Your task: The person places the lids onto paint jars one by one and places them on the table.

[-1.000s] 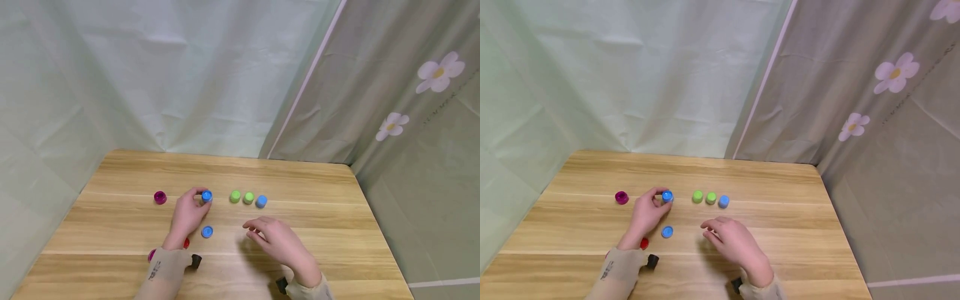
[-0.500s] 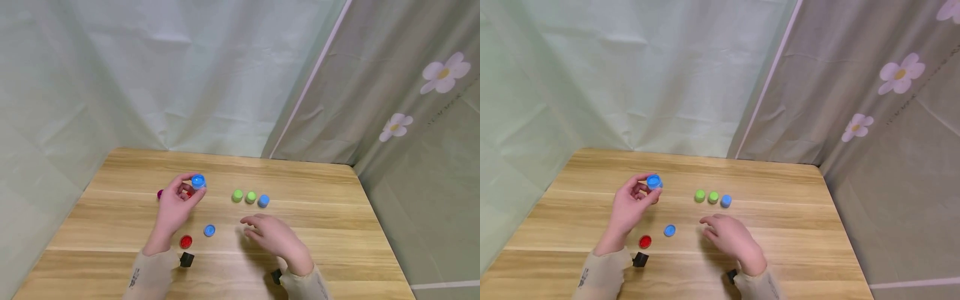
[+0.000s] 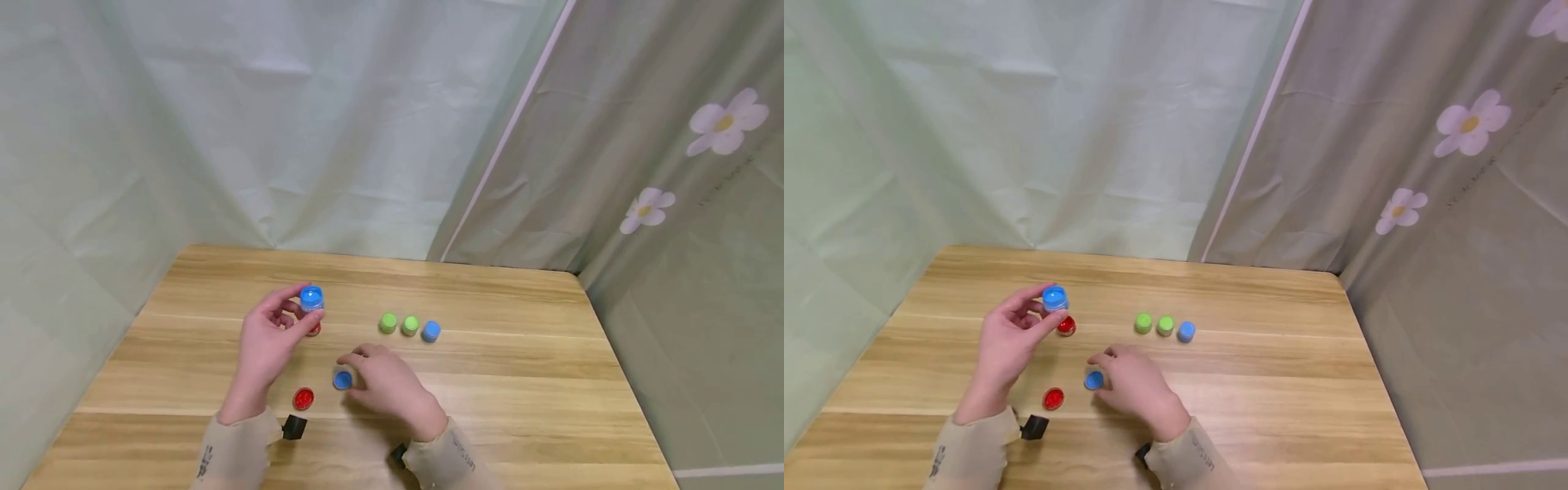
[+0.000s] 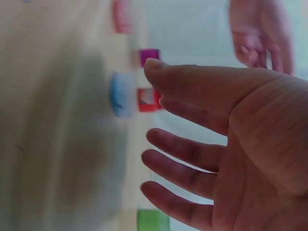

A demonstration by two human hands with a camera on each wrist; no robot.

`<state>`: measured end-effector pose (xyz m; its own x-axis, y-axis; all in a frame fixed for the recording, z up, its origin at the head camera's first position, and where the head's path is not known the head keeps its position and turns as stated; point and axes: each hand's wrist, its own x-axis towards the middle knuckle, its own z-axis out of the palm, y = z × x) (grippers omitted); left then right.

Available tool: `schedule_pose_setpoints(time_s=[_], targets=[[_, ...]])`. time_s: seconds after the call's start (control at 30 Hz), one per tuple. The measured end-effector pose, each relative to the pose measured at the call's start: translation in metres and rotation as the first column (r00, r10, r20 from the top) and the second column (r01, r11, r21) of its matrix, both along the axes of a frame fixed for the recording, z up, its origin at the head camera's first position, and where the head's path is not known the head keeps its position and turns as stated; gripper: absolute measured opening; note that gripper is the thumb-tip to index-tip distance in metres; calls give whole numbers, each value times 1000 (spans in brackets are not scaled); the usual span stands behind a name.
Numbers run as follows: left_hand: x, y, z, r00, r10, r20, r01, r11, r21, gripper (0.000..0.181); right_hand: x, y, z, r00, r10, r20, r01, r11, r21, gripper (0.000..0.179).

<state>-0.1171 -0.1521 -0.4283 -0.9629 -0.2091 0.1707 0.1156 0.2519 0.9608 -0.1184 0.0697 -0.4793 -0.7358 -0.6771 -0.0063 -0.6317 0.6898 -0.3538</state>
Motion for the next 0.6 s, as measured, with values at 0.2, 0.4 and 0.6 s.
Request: schedule_pose_setpoints(time_s=[0.2,0.4,0.6], targets=[[1,2,-1,1000,11,27,-10,1000,-24,42,10,-13,-16,999,-9,-39,10,1000,12,46],[2,5,1,1000,-17,-13,17,1000,10,40,12,-16,-21,996,-25,-82,24,1000,-11,32],[-1,7,2,998,-49,-46,52,997,64,51,11,-16,-20,997,-24,-78,25,1000,7,23]])
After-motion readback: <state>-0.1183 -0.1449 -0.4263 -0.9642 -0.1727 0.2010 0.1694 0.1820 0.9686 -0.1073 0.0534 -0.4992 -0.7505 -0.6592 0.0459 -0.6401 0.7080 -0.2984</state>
